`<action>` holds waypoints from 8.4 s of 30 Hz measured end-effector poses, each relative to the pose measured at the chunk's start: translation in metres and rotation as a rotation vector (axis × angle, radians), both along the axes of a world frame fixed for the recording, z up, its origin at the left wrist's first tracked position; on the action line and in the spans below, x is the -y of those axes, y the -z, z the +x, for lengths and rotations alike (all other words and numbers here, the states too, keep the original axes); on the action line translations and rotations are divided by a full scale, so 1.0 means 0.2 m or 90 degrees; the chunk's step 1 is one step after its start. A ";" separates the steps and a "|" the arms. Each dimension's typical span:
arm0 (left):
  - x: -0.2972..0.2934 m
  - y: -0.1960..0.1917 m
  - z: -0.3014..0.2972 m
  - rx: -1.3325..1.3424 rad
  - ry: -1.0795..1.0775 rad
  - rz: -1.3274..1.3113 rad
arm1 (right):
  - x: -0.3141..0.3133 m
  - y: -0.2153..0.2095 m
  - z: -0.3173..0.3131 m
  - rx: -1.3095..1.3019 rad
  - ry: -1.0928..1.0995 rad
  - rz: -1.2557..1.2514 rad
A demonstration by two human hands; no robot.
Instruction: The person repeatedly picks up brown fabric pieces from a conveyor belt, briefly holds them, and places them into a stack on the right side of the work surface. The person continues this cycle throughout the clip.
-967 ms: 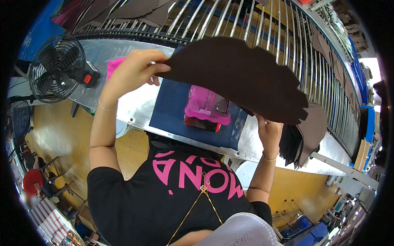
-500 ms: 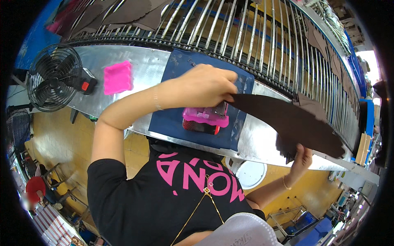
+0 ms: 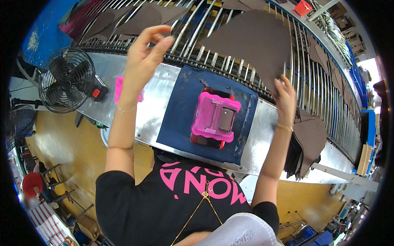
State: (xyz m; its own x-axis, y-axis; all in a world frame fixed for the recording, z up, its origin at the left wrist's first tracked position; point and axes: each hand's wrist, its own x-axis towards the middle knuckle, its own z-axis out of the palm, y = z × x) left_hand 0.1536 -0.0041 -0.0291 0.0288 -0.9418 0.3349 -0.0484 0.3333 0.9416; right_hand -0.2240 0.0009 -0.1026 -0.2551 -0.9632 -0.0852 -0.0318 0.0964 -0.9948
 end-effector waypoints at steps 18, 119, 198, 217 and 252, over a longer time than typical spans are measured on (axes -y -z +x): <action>-0.08 0.22 0.25 0.033 -0.056 0.055 | -0.15 0.06 -0.31 -0.481 0.386 -0.162; -0.17 0.10 0.30 -0.075 -0.204 0.038 | 0.76 0.35 0.84 0.487 -0.231 0.066; -0.23 -0.01 0.08 0.529 0.170 0.006 | -0.64 -0.17 0.20 -0.667 -0.242 -0.266; -0.17 0.14 -0.76 0.329 0.566 -0.366 | -1.28 -0.48 -0.37 -0.620 0.262 -0.125; 1.15 1.03 -0.35 -0.703 -0.102 0.399 | -1.19 0.30 -1.30 -0.830 0.510 0.441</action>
